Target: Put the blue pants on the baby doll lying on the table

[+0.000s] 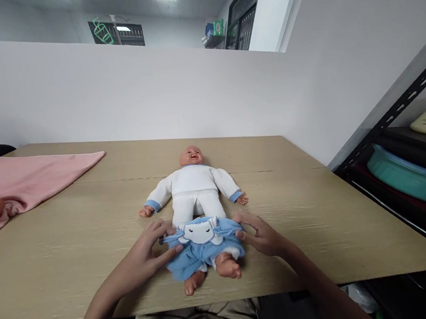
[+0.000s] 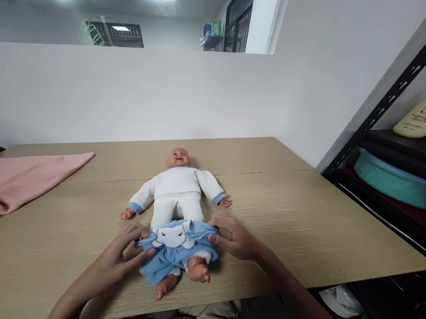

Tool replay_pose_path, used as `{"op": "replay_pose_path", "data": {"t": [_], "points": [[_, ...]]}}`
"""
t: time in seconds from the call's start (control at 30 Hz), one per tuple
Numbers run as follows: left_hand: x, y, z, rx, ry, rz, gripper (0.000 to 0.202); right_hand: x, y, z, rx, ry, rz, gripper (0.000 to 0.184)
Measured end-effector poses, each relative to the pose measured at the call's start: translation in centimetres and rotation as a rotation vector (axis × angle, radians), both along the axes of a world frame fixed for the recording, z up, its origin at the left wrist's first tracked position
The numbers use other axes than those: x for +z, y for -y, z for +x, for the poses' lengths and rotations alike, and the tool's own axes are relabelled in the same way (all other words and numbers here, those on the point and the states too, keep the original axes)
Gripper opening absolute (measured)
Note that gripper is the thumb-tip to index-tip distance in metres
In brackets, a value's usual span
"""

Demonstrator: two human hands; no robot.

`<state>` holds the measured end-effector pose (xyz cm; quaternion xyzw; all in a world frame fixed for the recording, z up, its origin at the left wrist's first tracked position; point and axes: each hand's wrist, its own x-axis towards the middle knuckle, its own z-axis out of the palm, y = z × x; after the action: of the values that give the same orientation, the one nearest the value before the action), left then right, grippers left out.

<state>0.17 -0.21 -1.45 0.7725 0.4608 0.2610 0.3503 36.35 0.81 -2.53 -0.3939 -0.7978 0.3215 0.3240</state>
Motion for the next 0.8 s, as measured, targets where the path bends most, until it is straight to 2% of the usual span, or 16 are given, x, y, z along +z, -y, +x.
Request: {"op": "replay_pose_path", "data": {"t": [0.1, 0.2, 0.27, 0.37, 0.5, 0.63, 0.8], "points": [[-0.3, -0.4, -0.4, -0.030, 0.079, -0.058, 0.032, -0.3, -1.2, -0.7, -0.107, -0.083, 0.010, 0.041], [-0.8, -1.5, 0.7, 0.055, 0.187, -0.062, 0.035, -1.4, -2.6, -1.9, -0.288, -0.187, -0.020, 0.047], [-1.2, -2.6, 1.6, 0.116, 0.222, -0.032, 0.039, -2.2, -3.6, -2.6, -0.349, -0.219, -0.049, 0.050], [-2.0, -4.4, 2.5, 0.177, 0.240, 0.050, 0.040, -2.7, -4.5, -3.0, -0.333, -0.232, -0.095, 0.043], [-2.7, -7.0, 2.8, 0.233, 0.300, 0.144, 0.035, -2.2, -5.8, -3.0, -0.303, -0.257, -0.074, 0.037], [-3.1, -9.8, 3.3, 0.330, 0.370, 0.060, 0.037, -2.0, -8.9, -3.8, -0.366, -0.331, -0.090, 0.038], [-3.3, -11.5, 4.3, 0.298, 0.490, -0.015, 0.043, -2.0, -11.3, -4.6, -0.357, -0.403, -0.142, 0.040]]}}
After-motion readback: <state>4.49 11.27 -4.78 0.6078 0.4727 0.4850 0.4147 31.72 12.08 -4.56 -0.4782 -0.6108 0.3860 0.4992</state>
